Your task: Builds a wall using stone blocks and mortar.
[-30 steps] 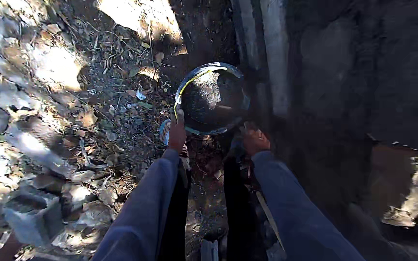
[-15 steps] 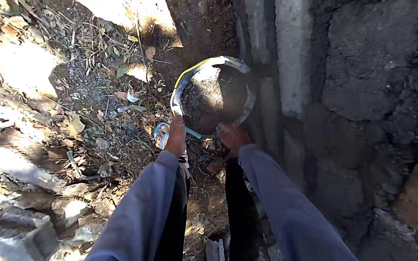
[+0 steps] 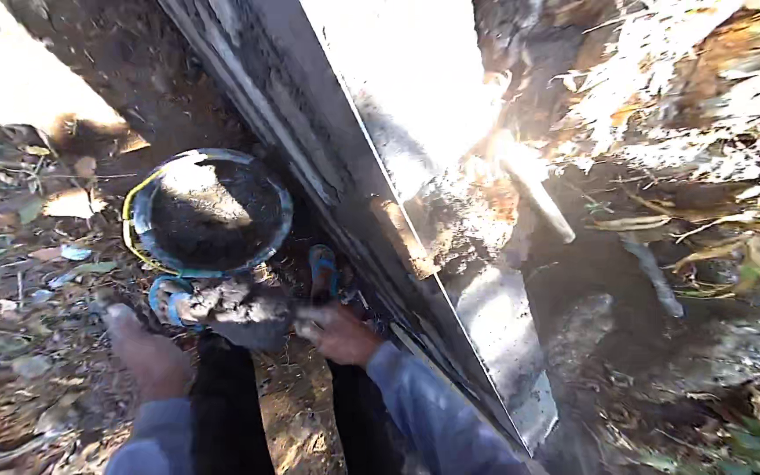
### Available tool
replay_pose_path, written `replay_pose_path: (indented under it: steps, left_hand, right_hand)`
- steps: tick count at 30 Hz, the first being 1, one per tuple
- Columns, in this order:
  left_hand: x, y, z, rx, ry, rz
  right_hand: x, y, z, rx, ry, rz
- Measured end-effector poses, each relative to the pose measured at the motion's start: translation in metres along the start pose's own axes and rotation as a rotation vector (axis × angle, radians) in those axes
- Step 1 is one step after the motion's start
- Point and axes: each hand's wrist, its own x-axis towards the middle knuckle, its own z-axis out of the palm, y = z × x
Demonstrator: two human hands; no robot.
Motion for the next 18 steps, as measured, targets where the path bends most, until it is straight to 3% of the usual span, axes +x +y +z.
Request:
replay_pose_path:
  steps: [2, 4, 7, 10, 12, 15, 18]
  left_hand:
    - [-0.051, 0.024, 0.039, -0.073, -0.033, 0.042]
    - [-0.104, 0.057, 0.085, -0.128, -0.173, 0.122]
    - [-0.149, 0.083, 0.158, -0.192, -0.368, 0.216]
    - [-0.177, 0.109, 0.215, -0.230, -0.345, 0.141]
    - [-0.187, 0.126, 0.236, -0.293, -0.306, 0.030]
    - [-0.193, 0.132, 0.253, -0.400, -0.304, 0.042]
    - [-0.198, 0.135, 0.254, -0.403, -0.307, 0.036]
  right_hand:
    - [-0.069, -0.010, -0.019, 0.082, 0.095, -0.062]
    - [-0.132, -0.014, -0.037, 0.209, 0.219, -0.124]
    - [-0.195, -0.015, -0.060, 0.225, 0.532, -0.221]
    - [-0.203, -0.018, -0.075, -0.090, 0.964, -0.139]
    - [-0.180, -0.016, -0.087, -0.331, 1.134, -0.025]
    - [-0.154, -0.008, -0.105, -0.380, 1.176, -0.038]
    - [-0.178, -0.006, -0.118, -0.475, 1.175, -0.083]
